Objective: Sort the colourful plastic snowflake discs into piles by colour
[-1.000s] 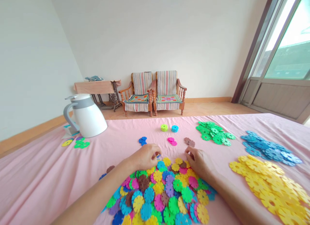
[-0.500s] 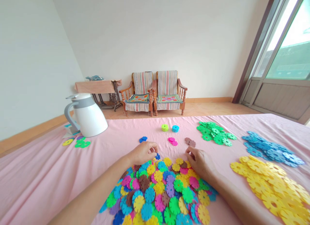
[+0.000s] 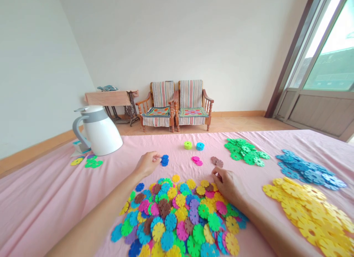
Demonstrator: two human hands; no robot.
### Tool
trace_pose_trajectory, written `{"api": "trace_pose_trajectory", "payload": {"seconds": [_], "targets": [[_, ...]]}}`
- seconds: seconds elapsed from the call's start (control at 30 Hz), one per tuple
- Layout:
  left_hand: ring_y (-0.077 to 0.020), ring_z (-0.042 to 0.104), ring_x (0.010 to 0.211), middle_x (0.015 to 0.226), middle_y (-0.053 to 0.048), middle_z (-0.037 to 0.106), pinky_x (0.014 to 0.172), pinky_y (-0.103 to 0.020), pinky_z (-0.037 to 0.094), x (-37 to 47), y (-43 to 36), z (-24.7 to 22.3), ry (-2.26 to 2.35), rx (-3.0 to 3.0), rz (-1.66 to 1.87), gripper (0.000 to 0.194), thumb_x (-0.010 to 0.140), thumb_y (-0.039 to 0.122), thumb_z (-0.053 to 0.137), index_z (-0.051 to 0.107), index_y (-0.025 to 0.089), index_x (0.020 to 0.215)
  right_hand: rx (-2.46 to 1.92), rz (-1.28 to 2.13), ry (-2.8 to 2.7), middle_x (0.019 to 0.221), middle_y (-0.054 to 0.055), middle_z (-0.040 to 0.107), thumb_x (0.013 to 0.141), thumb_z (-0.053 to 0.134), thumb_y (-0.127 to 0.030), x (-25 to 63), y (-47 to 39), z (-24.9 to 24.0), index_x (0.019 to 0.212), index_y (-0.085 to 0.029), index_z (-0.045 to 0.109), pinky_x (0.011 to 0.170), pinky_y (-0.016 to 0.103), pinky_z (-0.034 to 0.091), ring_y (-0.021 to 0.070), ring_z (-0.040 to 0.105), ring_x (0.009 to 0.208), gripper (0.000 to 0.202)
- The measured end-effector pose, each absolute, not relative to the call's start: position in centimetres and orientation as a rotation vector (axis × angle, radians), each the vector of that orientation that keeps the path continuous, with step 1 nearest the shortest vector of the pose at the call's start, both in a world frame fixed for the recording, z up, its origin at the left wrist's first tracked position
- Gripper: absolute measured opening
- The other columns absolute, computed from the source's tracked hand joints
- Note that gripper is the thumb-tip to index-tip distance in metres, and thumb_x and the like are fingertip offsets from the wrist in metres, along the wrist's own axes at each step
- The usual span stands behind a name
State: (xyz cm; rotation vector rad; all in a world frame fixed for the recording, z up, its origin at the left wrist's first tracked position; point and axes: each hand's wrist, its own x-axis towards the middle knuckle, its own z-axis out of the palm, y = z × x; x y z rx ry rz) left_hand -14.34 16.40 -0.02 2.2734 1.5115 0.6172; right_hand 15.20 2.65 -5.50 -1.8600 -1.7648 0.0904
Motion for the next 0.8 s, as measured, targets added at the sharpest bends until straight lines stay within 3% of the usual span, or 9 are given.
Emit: {"api": "trace_pose_trajectory", "payload": {"seconds": [0.23, 0.43, 0.6, 0.8], "targets": [[-0.017, 0.058, 0.07, 0.076, -0.002, 0.064, 0.066, -0.025, 0.043, -20.6, 12.3, 2.6, 1.426, 2.422, 0.303, 0.023, 0.064, 0.015, 0.049, 0.064, 0.019, 0.081, -1.856, 0.09, -1.763, 0.06, -0.002, 0.063, 0.082, 0.043, -0.026, 15.4, 2.7, -5.9, 0.076, -0.022, 0.056, 0.052, 0.021, 0.03, 0.0132, 0.056, 0.054, 0.014], [-0.0212, 0.056, 0.072, 0.079, -0.004, 0.06, 0.062, -0.027, 0.038, -25.0, 9.5, 4.0, 1.52, 2.494, -0.137, 0.019, 0.069, 0.03, 0.053, 0.056, 0.018, 0.083, -1.87, 0.074, -1.764, 0.056, -0.002, 0.061, 0.081, 0.043, -0.025, 15.6, 3.1, -6.5, 0.076, -0.022, 0.056, 0.05, 0.021, 0.029, 0.0132, 0.056, 0.052, 0.014], [-0.0173, 0.054, 0.07, 0.077, 0.0, 0.056, 0.061, -0.024, 0.039, -23.0, 8.0, 3.7, 1.389, 2.414, -0.018, 0.013, 0.07, 0.026, 0.051, 0.054, 0.019, 0.081, -1.859, 0.066, -1.767, 0.057, -0.002, 0.061, 0.08, 0.043, -0.026, 15.7, 3.2, -6.7, 0.074, -0.022, 0.057, 0.05, 0.022, 0.029, 0.0135, 0.055, 0.052, 0.015], [-0.0144, 0.055, 0.064, 0.076, 0.002, 0.059, 0.056, -0.021, 0.041, -18.9, 7.5, 3.1, 1.194, 2.254, 0.126, 0.022, 0.071, 0.024, 0.052, 0.057, 0.019, 0.091, -1.849, 0.06, -1.765, 0.054, -0.002, 0.059, 0.08, 0.043, -0.027, 15.9, 3.3, -7.0, 0.074, -0.022, 0.057, 0.05, 0.022, 0.029, 0.0134, 0.053, 0.05, 0.016]]}}
